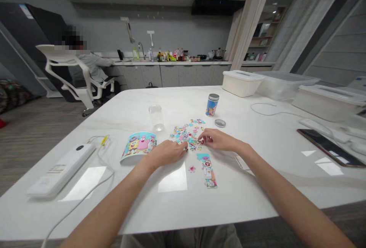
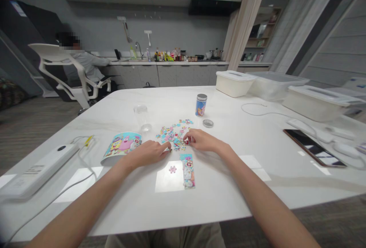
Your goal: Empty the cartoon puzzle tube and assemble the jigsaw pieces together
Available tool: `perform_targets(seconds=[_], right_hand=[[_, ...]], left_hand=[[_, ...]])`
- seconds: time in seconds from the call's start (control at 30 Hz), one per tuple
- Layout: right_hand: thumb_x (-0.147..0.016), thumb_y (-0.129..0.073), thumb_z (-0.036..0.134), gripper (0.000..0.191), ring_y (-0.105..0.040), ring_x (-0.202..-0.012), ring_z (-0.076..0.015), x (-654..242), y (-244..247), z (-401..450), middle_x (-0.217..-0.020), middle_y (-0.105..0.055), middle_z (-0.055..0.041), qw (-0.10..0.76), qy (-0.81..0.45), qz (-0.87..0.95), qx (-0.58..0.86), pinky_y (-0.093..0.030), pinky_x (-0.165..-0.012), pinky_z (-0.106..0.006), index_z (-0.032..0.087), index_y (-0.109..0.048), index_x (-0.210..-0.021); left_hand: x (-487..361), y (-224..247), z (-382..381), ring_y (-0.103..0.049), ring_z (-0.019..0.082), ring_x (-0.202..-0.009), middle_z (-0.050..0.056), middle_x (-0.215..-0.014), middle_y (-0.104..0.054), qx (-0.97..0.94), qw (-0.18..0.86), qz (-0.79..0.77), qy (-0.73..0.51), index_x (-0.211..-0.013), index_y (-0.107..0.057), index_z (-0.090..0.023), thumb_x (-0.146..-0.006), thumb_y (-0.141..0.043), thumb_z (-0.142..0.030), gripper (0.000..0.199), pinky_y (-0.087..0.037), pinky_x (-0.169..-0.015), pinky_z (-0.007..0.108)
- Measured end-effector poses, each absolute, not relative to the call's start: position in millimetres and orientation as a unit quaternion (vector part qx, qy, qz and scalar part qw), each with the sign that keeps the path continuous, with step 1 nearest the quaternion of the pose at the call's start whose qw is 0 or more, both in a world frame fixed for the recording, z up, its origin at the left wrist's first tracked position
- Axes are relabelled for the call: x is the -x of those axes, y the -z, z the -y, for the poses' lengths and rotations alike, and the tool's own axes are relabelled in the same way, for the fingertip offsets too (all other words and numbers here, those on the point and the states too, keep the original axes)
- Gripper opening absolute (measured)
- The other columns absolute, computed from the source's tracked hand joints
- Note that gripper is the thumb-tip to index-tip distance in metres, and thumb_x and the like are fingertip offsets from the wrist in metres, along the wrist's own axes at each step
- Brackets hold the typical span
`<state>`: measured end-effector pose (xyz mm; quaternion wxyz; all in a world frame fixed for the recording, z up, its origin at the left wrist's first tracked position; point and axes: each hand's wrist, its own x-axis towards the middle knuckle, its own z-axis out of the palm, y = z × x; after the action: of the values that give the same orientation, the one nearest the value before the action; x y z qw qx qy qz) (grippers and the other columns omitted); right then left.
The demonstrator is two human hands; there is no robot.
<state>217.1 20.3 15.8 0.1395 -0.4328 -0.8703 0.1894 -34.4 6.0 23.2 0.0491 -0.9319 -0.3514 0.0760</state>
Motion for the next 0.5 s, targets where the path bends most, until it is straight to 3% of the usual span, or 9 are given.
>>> perform_targets(seconds=[0.37,0.5], right_hand=[[-0.08,-0.053,0.009,0.014,-0.058,-0.074,-0.0159,-214.2,-10.6,-21.3,-0.084,-0.066,-0.0041,0.151,-0.159,0.865,0.452,-0.043,-0.068,-0.028,0.019,-0.061,-0.085],[-0.081,-0.055,0.013,0.015,-0.059,-0.073,-0.0165,-213.5,-7.7,-20.7,-0.083,-0.066,-0.0035,0.182,-0.165,0.852,0.462,-0.043,-0.068,-0.029,0.02,-0.059,-0.094]], left_hand=[[39.5,-22.2,-10.5,-0.068,0.023,-0.072,0.006,-0.076,-0.069,0.927,0.056,0.363,-0.074,-0.116,-0.052,-0.019,-0.098,-0.035,-0.03,0.027,-0.05,-0.069,0.033],[38.5,-21.9,-9.8,-0.067,0.023,-0.07,0.006,-0.074,-0.069,0.926,0.048,0.368,-0.072,-0.116,-0.05,-0.019,-0.097,-0.037,-0.03,0.026,-0.05,-0.066,0.032]])
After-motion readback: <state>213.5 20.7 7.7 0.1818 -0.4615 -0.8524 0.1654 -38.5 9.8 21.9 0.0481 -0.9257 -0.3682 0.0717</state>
